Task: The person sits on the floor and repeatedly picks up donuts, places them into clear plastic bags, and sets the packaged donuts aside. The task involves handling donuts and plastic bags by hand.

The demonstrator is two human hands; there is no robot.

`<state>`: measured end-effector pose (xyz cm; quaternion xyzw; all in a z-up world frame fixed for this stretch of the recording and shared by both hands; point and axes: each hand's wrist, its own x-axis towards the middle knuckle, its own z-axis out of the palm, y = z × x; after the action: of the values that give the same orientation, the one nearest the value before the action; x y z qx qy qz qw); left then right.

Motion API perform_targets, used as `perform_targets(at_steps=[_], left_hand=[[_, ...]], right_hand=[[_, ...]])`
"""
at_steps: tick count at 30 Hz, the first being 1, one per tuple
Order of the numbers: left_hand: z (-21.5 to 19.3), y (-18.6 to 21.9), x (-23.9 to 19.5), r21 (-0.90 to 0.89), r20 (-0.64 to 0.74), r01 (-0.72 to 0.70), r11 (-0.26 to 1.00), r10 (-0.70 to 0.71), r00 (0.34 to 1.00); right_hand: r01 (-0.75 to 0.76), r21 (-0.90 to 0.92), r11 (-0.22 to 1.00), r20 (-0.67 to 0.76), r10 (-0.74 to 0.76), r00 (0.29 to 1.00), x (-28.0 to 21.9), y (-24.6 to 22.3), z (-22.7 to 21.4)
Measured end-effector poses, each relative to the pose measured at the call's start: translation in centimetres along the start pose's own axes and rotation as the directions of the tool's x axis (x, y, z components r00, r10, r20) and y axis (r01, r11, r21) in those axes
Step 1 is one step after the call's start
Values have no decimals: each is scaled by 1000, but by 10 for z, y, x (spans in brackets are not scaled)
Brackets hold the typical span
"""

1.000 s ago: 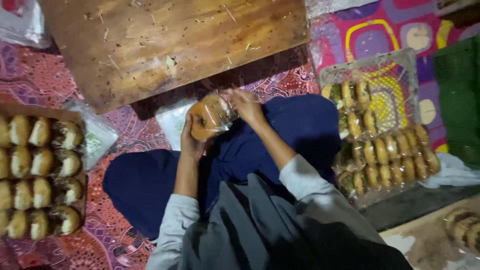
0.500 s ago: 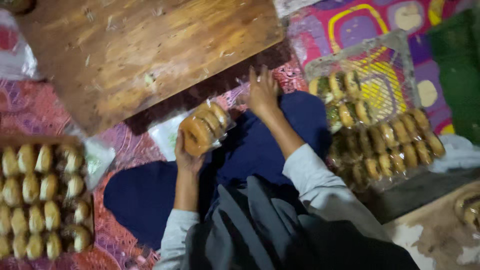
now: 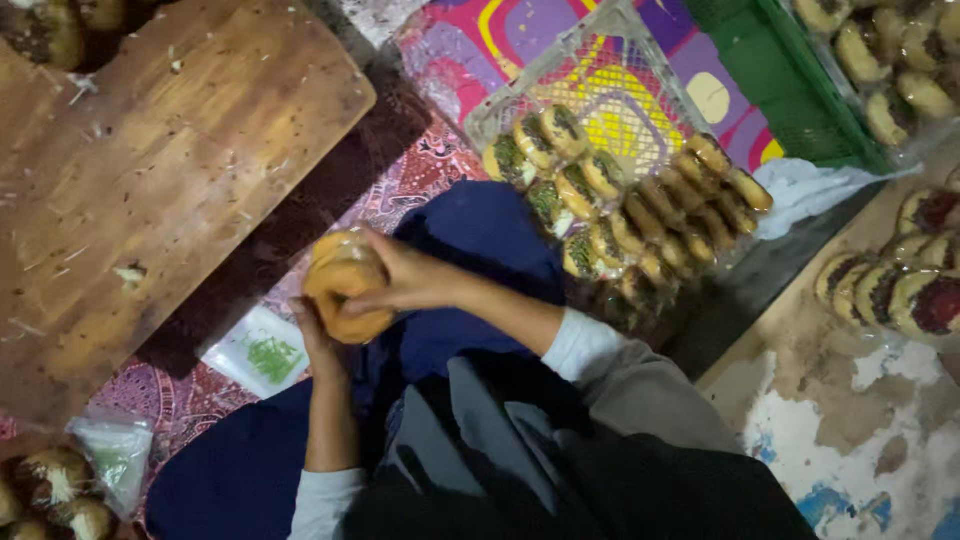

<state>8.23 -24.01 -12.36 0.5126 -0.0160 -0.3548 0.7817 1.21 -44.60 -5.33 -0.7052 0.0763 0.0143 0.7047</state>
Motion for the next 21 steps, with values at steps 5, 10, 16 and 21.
perform_targets(at_steps=[5, 10, 16, 21], left_hand=[[65, -19, 20, 516, 47, 123, 848, -171, 984], [109, -23, 12, 605, 200, 39, 795, -199, 959], [23, -8, -3, 664, 51, 141, 734, -234, 971], [-91, 21, -44, 869, -136, 114, 482, 10, 991]], right_hand=[[-207, 567, 797, 16, 241, 970, -53, 7, -98], [-162, 518, 840, -339, 375, 863, -147, 1, -218], [-202, -313, 928, -746, -109, 657, -192, -21, -303], [-504, -789, 351, -592, -218, 776, -190, 33, -297]])
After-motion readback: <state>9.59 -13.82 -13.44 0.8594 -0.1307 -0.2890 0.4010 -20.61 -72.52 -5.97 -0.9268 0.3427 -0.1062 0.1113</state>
